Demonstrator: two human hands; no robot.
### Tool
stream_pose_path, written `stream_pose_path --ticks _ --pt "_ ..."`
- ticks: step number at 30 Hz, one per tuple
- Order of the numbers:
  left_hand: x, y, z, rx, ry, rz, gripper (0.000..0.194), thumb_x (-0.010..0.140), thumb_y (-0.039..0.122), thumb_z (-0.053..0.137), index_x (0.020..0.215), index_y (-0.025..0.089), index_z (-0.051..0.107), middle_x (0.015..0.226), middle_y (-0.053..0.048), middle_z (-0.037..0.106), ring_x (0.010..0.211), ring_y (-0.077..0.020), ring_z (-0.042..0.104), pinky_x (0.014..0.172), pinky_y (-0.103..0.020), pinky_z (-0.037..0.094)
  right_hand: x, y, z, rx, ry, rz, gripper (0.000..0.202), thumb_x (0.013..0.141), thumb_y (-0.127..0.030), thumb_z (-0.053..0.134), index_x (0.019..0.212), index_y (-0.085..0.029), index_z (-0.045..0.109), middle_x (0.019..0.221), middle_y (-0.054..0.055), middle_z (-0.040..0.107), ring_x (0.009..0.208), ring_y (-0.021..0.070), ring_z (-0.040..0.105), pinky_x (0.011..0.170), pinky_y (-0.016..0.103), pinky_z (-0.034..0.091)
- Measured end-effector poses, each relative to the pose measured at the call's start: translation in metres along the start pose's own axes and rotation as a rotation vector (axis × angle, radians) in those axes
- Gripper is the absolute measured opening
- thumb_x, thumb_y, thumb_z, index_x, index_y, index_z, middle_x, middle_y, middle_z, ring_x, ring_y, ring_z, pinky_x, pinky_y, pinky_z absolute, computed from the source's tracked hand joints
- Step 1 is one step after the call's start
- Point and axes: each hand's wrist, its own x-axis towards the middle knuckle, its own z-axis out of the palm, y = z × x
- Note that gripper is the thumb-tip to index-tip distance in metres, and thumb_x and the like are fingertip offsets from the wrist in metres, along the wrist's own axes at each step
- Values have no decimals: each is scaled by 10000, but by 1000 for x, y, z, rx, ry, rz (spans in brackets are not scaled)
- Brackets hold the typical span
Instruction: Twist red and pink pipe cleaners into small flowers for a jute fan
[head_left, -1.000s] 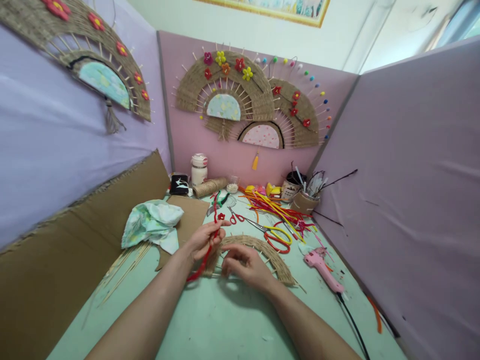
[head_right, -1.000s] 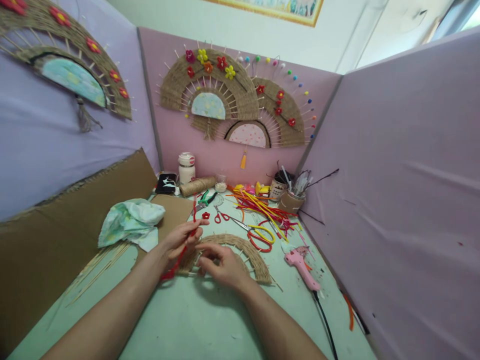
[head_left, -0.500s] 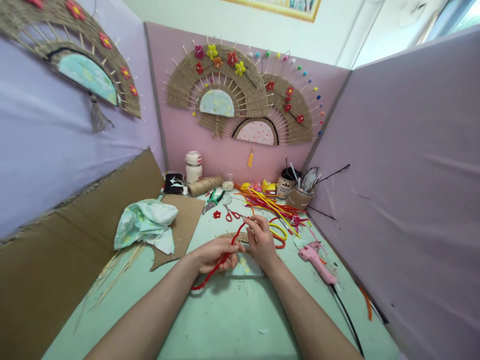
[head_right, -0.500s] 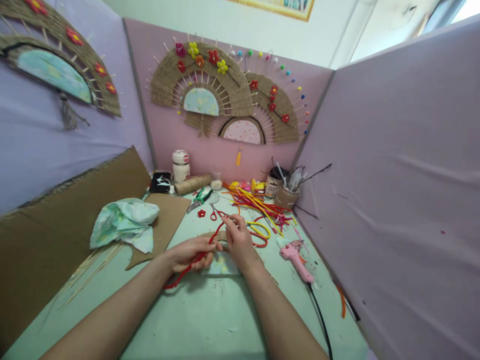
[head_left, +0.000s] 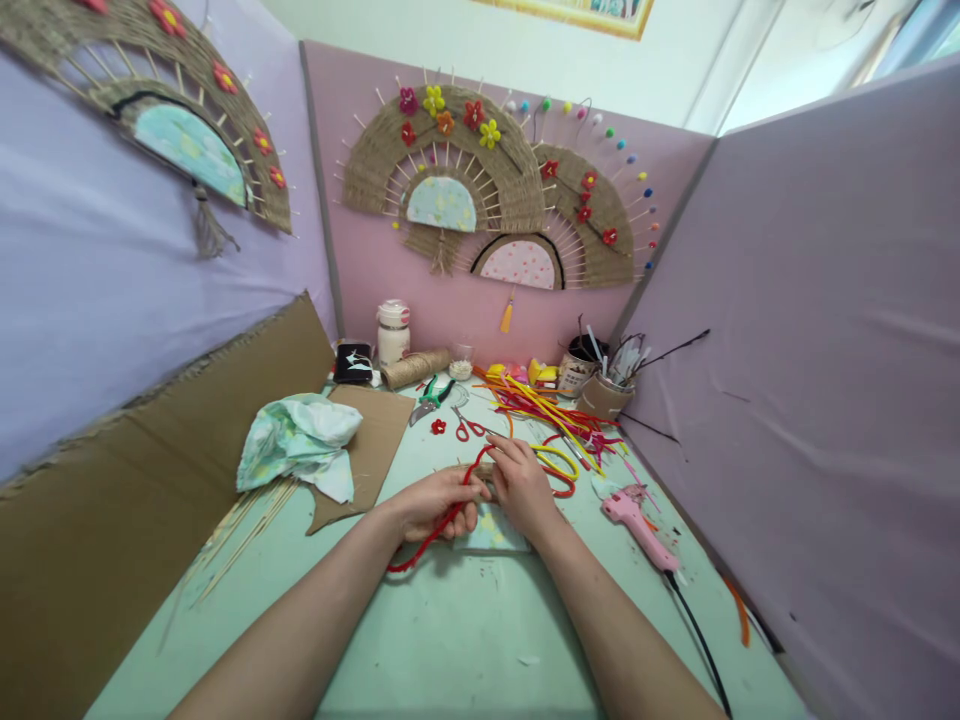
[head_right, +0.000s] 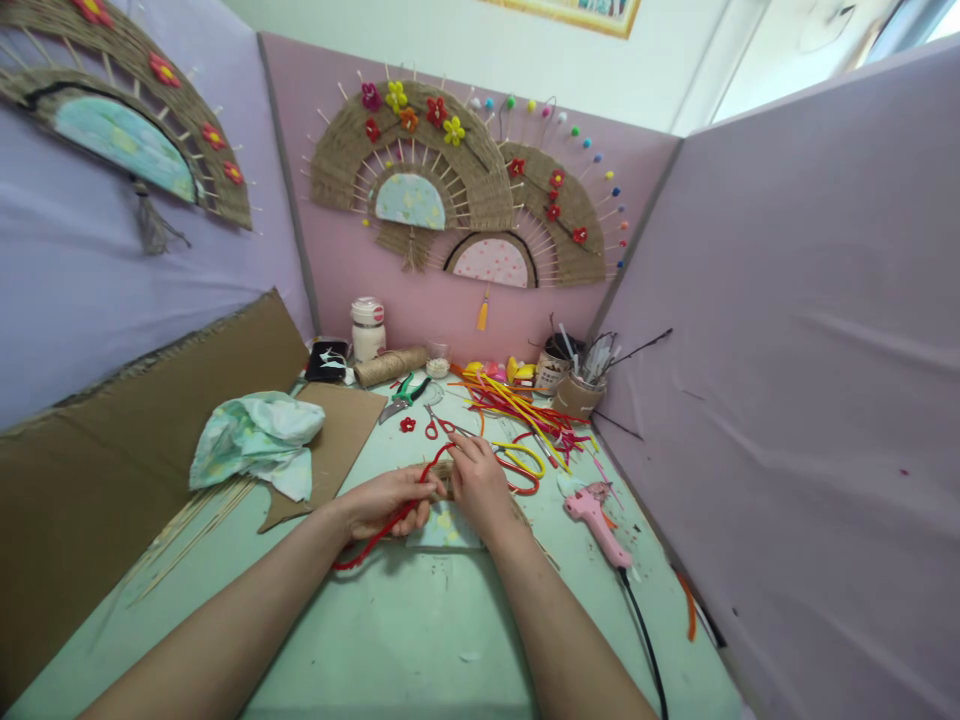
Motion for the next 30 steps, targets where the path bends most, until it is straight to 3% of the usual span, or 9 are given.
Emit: stream_pose_path --ticks 5,8,12,19,23,30 --pt "4 3 2 -135 197 136 382 788 510 553 930 155 538 600 -6 606 414 -76 533 377 -153 375 0 -5 2 -36 -67 -23 246 845 -86 450 963 -183 643 1143 58 620 1011 236 466 912 426 442" --pt "5 5 0 -181 289 224 290 771 409 620 820 134 542 596 -2 584 439 -58 520 393 -140 364 -1 -10 3 -16 -102 -32 281 834 -65 450 1003 -189 636 1139 53 619 1008 238 460 885 419 455" --pt "4 5 -1 -133 311 237 197 722 270 677 745 124 546 578 12 562 433 -40 485 404 -135 349 -3 -15 3 51 -107 -41 294 828 -68 451 1022 -194 633 1110 81 619 1029 236 476 871 424 463" --pt "6 6 0 -117 444 274 160 694 251 652 729 135 547 545 16 561 420 -52 478 409 -156 334 -3 -14 0 36 44 7 222 839 -110 460 958 -191 629 1166 99 588 1093 249 455 927 466 414" --pt "7 6 1 -83 491 275 173 681 273 652 706 136 548 534 17 560 415 -56 473 418 -168 340 -2 -16 -1 -15 -15 -12 270 824 -110 480 1033 -200 625 1147 85 599 1045 259 449 904 463 422" --pt "6 5 3 -44 474 278 216 690 324 651 693 137 544 560 15 558 436 -58 477 432 -174 347 -3 -19 0 -40 -100 -6 285 821 -112 499 1049 -220 631 1155 67 594 1005 260 441 855 438 449"
